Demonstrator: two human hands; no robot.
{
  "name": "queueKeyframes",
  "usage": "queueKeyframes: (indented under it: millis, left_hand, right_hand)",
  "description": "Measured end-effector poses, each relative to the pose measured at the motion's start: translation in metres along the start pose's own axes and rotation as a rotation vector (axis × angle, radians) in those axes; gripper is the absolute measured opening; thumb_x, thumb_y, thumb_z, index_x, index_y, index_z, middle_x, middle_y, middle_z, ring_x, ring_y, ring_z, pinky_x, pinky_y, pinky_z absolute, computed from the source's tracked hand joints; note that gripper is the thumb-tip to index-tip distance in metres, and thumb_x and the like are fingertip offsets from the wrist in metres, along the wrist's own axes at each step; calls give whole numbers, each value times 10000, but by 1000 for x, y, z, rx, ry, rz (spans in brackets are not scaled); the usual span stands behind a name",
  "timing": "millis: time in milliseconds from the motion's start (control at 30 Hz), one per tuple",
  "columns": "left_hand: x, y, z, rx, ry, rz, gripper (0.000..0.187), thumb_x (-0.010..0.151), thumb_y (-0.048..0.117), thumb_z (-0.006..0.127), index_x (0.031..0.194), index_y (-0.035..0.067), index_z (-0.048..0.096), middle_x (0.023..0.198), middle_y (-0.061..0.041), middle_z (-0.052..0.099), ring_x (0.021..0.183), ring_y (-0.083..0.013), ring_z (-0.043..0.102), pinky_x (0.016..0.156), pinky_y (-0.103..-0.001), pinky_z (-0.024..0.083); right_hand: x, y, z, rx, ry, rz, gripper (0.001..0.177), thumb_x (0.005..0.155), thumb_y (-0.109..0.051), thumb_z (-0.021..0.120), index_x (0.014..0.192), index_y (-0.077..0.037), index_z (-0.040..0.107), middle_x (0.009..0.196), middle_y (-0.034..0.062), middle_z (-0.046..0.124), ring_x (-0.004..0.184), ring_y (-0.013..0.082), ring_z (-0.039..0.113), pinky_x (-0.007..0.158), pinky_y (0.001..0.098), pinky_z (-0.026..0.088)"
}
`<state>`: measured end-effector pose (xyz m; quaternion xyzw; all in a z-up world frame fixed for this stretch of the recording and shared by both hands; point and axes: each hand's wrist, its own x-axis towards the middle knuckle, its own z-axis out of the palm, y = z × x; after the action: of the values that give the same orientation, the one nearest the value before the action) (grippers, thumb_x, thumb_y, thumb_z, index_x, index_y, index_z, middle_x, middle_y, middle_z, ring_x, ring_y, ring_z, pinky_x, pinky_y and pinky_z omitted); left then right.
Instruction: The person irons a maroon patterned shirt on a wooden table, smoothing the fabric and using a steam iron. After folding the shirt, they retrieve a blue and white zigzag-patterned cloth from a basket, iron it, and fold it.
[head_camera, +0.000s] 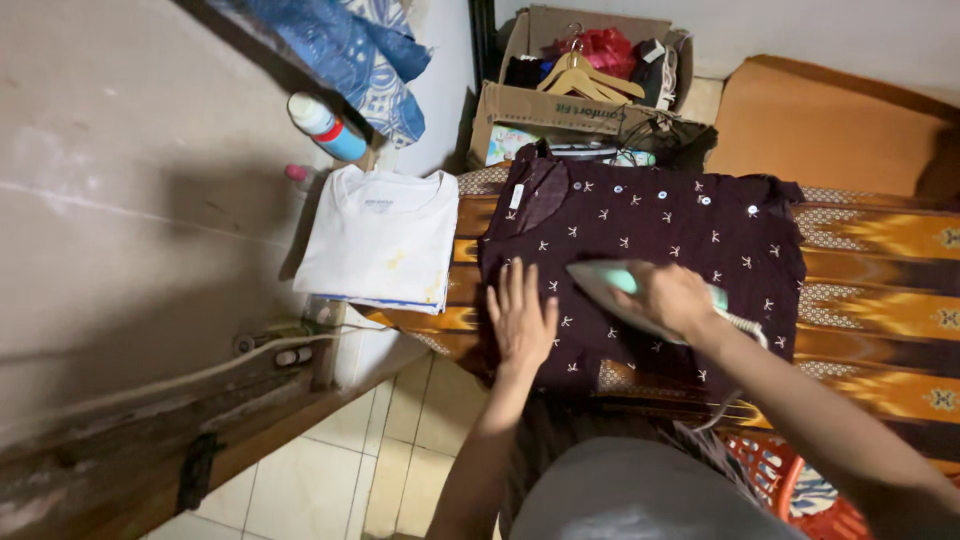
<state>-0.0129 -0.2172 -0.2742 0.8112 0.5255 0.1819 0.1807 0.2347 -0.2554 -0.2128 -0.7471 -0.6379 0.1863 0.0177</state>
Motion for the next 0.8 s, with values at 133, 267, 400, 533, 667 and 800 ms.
queueKeyframes:
  millis: [133, 267, 400, 533, 667, 800]
  left_hand:
    - [14, -9, 15, 112, -112, 74, 796, 946, 510, 587, 1580, 86, 357, 1676, -193, 235, 1542, -407, 182, 1218, -626, 89]
    - [14, -18, 19, 175, -142, 81, 799, 947, 560, 556, 1583, 120, 355, 1668, -183, 244, 1545, -397, 189, 1222, -630, 96]
    - [14, -17, 22, 197, -144, 79, 808, 945, 570, 549, 1587, 120, 355, 1669, -187, 249, 1538, -395, 188, 1217, -631, 99]
    - [12, -17, 21, 195, -135, 84, 803, 941, 569, 548, 1583, 124, 360, 1668, -178, 245, 1544, -394, 173, 1216, -629, 94]
    - [13, -17, 21, 202, -140, 83, 807, 944, 571, 546, 1587, 123, 353, 1676, -177, 226, 1548, -392, 165, 1222, -624, 88]
    - [13, -17, 22, 212, -133, 92, 809, 943, 573, 544, 1587, 122, 352, 1675, -179, 216, 1541, -398, 165, 1218, -626, 84]
  right_hand:
    - [-3, 12, -5, -47, 97, 81, 437, 893, -572, 649, 1069, -174, 686, 707, 177, 726, 619, 367, 730, 626, 498, 603]
    - [61, 6, -22, -12, 165, 102, 414, 904, -546, 681, 1050, -158, 682, 746, 184, 730, 698, 394, 728, 683, 525, 590]
    - [97, -6, -30, 38, 202, 44, 431, 890, -537, 702, 1038, -133, 680, 841, 199, 740, 801, 417, 726, 744, 527, 582]
    - [75, 0, -28, 60, 157, 172, 447, 888, -537, 691, 1080, -134, 680, 860, 230, 736, 834, 435, 724, 787, 535, 576]
    - [60, 8, -29, 66, 136, 267, 467, 923, -524, 670, 1104, -93, 653, 881, 252, 734, 844, 446, 725, 801, 539, 575]
    - [83, -2, -25, 116, 134, 306, 489, 962, -521, 650, 1078, -47, 623, 917, 259, 733, 867, 446, 727, 809, 538, 575]
